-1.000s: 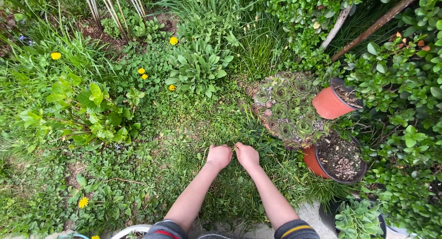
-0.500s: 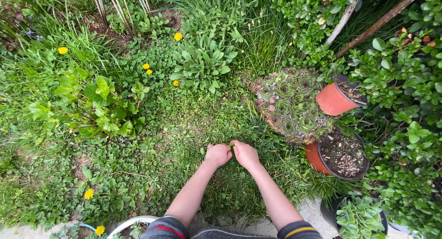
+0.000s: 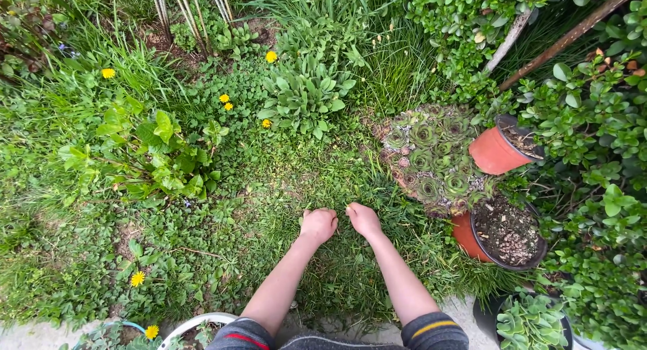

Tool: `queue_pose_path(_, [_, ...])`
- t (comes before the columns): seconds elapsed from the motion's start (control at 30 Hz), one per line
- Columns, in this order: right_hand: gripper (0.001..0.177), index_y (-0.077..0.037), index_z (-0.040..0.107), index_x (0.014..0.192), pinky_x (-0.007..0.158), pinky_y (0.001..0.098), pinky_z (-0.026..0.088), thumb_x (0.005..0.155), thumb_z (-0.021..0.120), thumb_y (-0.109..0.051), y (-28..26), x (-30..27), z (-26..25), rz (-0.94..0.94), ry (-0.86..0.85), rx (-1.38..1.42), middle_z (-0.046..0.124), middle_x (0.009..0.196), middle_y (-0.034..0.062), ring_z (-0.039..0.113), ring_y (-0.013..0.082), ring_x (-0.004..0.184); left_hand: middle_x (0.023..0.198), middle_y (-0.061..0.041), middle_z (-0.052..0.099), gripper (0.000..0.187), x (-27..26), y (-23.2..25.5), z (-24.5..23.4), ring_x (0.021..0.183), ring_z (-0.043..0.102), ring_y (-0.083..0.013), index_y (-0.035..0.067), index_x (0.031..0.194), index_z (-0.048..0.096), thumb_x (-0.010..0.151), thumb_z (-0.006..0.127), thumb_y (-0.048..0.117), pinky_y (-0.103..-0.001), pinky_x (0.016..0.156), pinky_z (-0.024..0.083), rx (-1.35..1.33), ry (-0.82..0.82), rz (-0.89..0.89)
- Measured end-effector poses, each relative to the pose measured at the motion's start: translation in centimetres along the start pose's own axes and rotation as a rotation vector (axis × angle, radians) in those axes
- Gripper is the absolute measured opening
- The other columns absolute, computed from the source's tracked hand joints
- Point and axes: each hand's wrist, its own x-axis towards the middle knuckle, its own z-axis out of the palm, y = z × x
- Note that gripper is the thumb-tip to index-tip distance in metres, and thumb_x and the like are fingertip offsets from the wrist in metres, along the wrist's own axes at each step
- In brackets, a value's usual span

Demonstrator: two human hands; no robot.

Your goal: The person pulls weeds from a garden bed by hand, gathering them into a small pile. The hands repeatedly reach into the grass and foliage to remove unwanted plants.

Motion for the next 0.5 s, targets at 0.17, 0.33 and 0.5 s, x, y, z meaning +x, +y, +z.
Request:
queue_pose_path(0.17, [0.036,-0.016,0.075,0.109,0.096,0.0514,0.055,0.102,0.049,-0.039,1.9,-2.2,1.1,0.125,-0.045,-0.051,0.077,0.106,0.0156,0.07,0.0388,0.111,0.102,-0.007,0.072,0.028,0.3,0.4,1.2,0.105,0.07,-0.0309,0.022,0.101,0.071,0.098,0.048,0.038,-0.057,0.102,0.041,0.013,-0.009,0.013])
queue_pose_path(0.33, [0.033,-0.017,0.078,0.103,0.097,0.0438,0.055,0.105,0.051,-0.035,-3.1,-11.1,1.8,0.075,-0.114,-0.018,0.077,0.096,0.0096,0.073,0.0296,0.103,0.104,-0.008,0.072,0.029,1.1,0.5,3.1,0.105,0.069,-0.0325,0.021,0.101,0.071,0.097,0.05,0.04,-0.056,0.1,0.042,0.031,0.006,0.011])
queue_pose_path(0.5, [0.028,-0.016,0.077,0.106,0.093,0.043,0.056,0.105,0.053,-0.03,-2.6,-14.5,0.8,0.016,-0.07,0.035,0.076,0.091,0.0101,0.074,0.0251,0.093,0.117,-0.008,0.065,0.043,-0.4,5.0,-0.8,0.114,0.065,-0.027,0.013,0.119,0.061,0.097,0.062,0.05,-0.054,0.107,0.039,0.079,0.083,-0.014])
